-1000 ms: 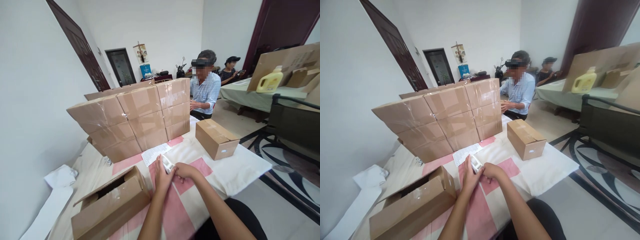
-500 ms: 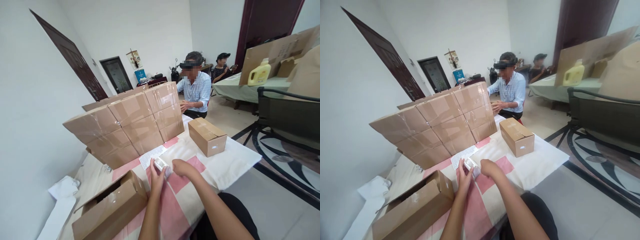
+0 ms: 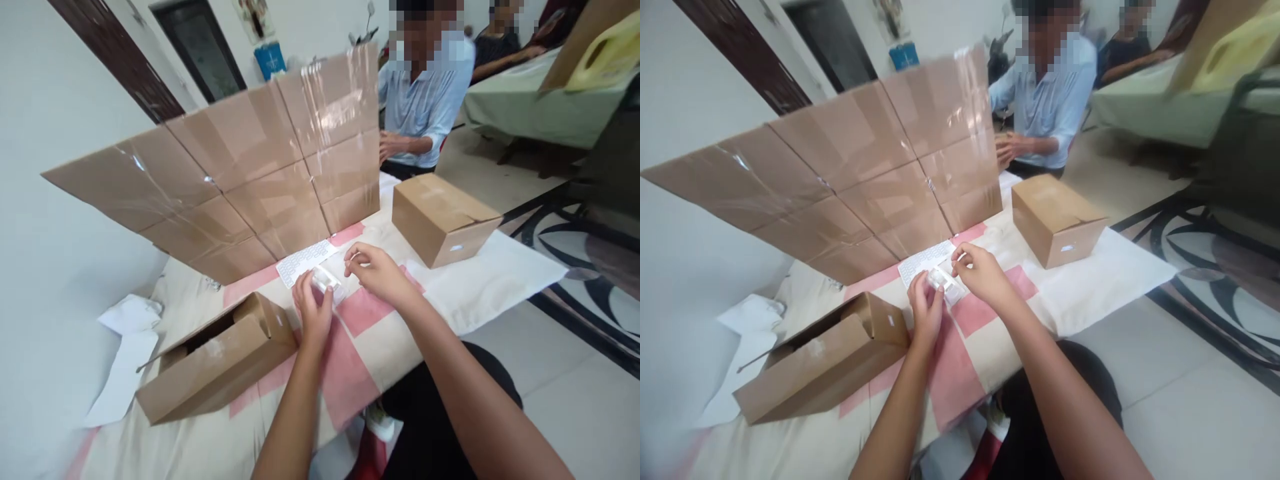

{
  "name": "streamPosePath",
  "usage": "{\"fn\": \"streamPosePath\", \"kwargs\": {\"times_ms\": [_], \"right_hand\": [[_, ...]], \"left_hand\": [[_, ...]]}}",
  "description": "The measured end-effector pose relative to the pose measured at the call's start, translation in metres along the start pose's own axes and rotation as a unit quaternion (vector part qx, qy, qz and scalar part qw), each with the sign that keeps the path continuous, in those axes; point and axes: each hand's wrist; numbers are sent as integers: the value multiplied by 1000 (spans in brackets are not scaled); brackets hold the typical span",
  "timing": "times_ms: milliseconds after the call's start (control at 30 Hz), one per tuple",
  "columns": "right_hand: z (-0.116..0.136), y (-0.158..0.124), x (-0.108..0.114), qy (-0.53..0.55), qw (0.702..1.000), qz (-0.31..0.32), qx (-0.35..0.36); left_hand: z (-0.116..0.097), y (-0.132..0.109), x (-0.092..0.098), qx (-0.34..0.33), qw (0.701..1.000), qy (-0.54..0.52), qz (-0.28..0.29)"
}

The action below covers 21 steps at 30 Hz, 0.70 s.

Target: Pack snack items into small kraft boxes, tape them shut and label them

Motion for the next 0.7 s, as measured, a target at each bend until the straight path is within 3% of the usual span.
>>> {"fn": "streamPosePath", "kwargs": {"times_ms": [100, 233, 367, 600, 700], "right_hand": [[-1, -5, -10, -31, 999, 15, 42], [0, -13, -25, -102, 989, 50, 94], [0, -16, -31, -164, 977, 74, 117], [3, -24, -34, -171, 970, 109, 138], [4, -24, -41, -129, 971, 129, 155]], "left_hand": [[-12, -3, 4, -24, 999, -42, -6], [-22, -9, 3, 15, 990, -143, 1], [-29, -10, 4, 44, 976, -208, -53], [-50, -3, 23, 1, 981, -157, -118], [-66, -2, 28, 26, 971, -203, -127]]}}
Point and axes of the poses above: each hand's wrist, its own y-axis towards the middle knuckle, its own x-axis out of the back of the hand, z = x × y, and after that the axes turned 6 degrees about -z, right-handed
